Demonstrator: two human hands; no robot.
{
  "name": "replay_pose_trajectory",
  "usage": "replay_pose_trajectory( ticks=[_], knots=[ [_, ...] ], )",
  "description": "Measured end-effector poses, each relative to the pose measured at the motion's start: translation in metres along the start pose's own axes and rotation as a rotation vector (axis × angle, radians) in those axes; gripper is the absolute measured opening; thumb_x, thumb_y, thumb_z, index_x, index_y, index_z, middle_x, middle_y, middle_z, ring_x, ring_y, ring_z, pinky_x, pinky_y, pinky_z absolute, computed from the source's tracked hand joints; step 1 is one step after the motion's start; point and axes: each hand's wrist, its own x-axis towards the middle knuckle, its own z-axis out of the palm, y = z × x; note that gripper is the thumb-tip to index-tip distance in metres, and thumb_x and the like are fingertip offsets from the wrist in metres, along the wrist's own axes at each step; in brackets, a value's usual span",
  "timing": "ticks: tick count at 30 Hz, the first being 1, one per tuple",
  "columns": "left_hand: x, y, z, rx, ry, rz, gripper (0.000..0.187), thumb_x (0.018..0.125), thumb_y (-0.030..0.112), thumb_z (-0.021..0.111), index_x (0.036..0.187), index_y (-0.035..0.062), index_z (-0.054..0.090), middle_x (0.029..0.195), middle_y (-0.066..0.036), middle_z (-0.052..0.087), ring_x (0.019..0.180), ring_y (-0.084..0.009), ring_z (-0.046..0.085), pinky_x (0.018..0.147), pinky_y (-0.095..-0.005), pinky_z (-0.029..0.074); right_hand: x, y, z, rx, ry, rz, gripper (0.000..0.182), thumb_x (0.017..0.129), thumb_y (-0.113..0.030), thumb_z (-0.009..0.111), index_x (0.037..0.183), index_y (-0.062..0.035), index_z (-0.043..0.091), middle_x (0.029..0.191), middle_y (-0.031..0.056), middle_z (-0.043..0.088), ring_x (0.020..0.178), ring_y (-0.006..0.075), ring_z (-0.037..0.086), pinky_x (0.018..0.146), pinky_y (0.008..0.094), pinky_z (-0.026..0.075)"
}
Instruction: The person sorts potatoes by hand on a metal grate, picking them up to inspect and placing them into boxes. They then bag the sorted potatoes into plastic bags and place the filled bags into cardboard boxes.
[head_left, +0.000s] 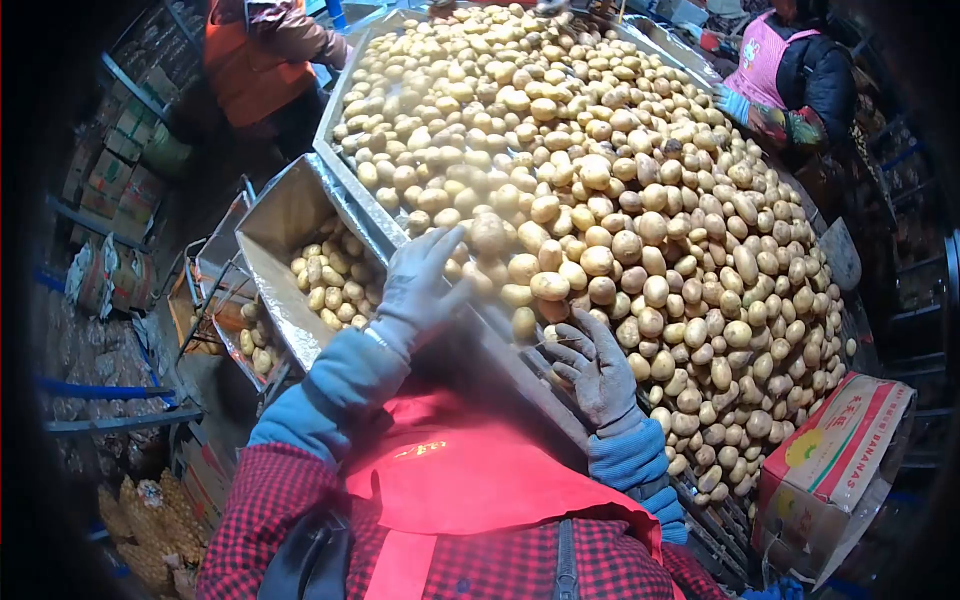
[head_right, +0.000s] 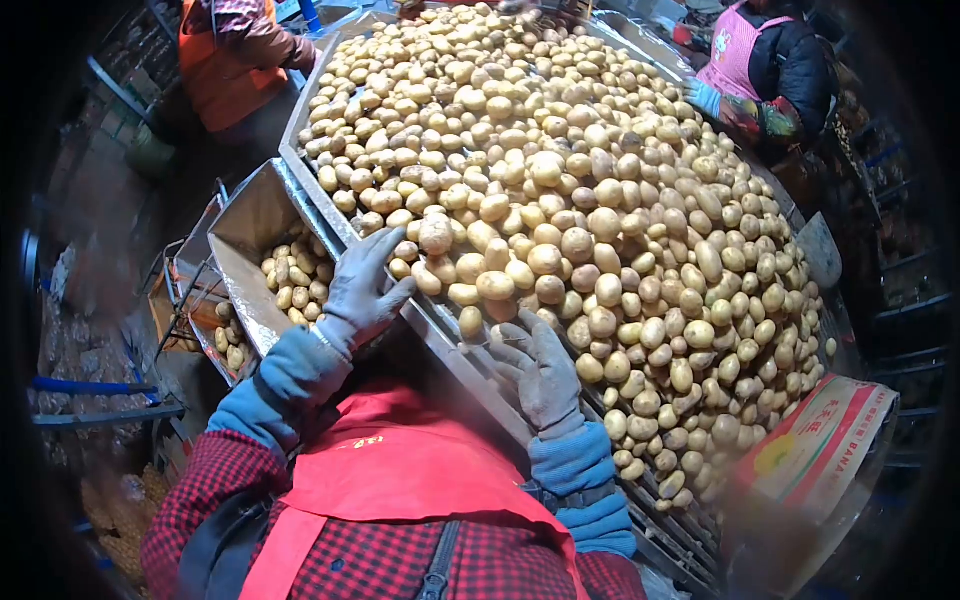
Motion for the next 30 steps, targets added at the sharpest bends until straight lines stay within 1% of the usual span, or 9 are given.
replay_pose_trajectory(
  ticks=[4,6,8,10,13,23,26,28,30],
  knots=[
    [0.048,0.012,0.022,0.084,-0.122,0.071,0.079,0.084,0.045,0.076,0.150,0.0118,0.050,0.136,-0.020,0.056,0.124,-0.0387,0.054,0.105,-0.0493,0.044,0.001,0.005,-0.004,-0.230,0.010,-0.081,0.063,0.097,0.002,0.050,0.157,-0.0055,0.035,0.138,0.0181,0.058,0.115,0.0251,0.066,0.093,0.0341,0.057],
    [0.069,0.006,0.035,0.159,-0.282,-0.005,0.078,0.082,0.044,0.078,0.148,0.0126,0.052,0.130,-0.020,0.059,0.117,-0.0390,0.057,0.099,-0.0506,0.047,-0.001,-0.001,0.001,-0.085,0.031,-0.025,0.056,0.103,-0.013,0.051,0.157,-0.0064,0.037,0.136,0.0158,0.059,0.112,0.0265,0.067,0.091,0.0359,0.057],
    [0.079,-0.012,0.055,0.127,-0.187,0.082,0.078,0.080,0.049,0.078,0.144,0.0123,0.055,0.118,-0.021,0.062,0.110,-0.0404,0.060,0.093,-0.0522,0.050,0.010,0.006,-0.006,0.252,-0.176,-0.022,0.053,0.109,-0.030,0.044,0.157,-0.0102,0.037,0.137,0.0156,0.057,0.113,0.0287,0.066,0.090,0.0375,0.058],
    [0.090,-0.010,0.057,0.153,-0.248,0.088,0.080,0.078,0.052,0.080,0.143,0.0112,0.056,0.117,-0.022,0.062,0.108,-0.0406,0.060,0.090,-0.0533,0.050,0.023,0.025,-0.043,0.484,-0.433,-0.048,0.051,0.111,-0.026,0.038,0.159,-0.0081,0.032,0.144,0.0155,0.054,0.127,0.0344,0.059,0.102,0.0458,0.056],
    [0.093,-0.011,0.050,0.191,-0.361,0.053,0.080,0.078,0.049,0.081,0.145,0.0143,0.055,0.114,-0.015,0.060,0.104,-0.0344,0.061,0.089,-0.0484,0.050,0.015,0.000,-0.006,0.035,-0.055,0.054,0.053,0.111,-0.034,0.040,0.159,-0.0126,0.035,0.141,0.0167,0.054,0.116,0.0288,0.066,0.085,0.0368,0.059],
    [0.096,-0.022,0.052,0.097,-0.309,0.130,0.074,0.076,0.045,0.081,0.141,0.0156,0.058,0.108,-0.013,0.062,0.100,-0.0336,0.062,0.086,-0.0488,0.050,0.027,0.010,-0.020,-0.262,-0.092,-0.085,0.052,0.111,-0.028,0.041,0.158,-0.0089,0.033,0.139,0.0168,0.056,0.119,0.0286,0.064,0.088,0.0377,0.059],
    [0.106,-0.041,0.057,-0.233,-0.311,-0.062,0.069,0.081,0.043,0.080,0.138,0.0091,0.061,0.119,-0.019,0.067,0.111,-0.0356,0.066,0.096,-0.0442,0.054,0.024,0.007,-0.009,-0.013,-0.023,0.018,0.054,0.112,-0.037,0.037,0.158,-0.0094,0.034,0.139,0.0170,0.055,0.119,0.0298,0.064,0.085,0.0389,0.059],
    [0.108,-0.032,0.043,-0.834,-0.262,-0.283,0.065,0.089,0.034,0.074,0.141,-0.0008,0.057,0.117,-0.013,0.068,0.110,-0.0234,0.065,0.093,-0.0350,0.054,0.019,-0.002,0.009,0.164,0.057,0.065,0.055,0.112,-0.040,0.037,0.157,-0.0094,0.035,0.139,0.0172,0.055,0.119,0.0300,0.064,0.082,0.0382,0.059],
    [0.105,-0.033,0.027,-1.093,-0.242,-0.247,0.065,0.088,0.018,0.078,0.146,0.0021,0.053,0.129,-0.013,0.064,0.117,-0.0211,0.062,0.099,-0.0340,0.052,0.018,-0.001,0.006,0.021,0.041,0.029,0.053,0.112,-0.038,0.039,0.157,-0.0090,0.037,0.141,0.0175,0.053,0.117,0.0303,0.064,0.078,0.0344,0.057]
  ],
)
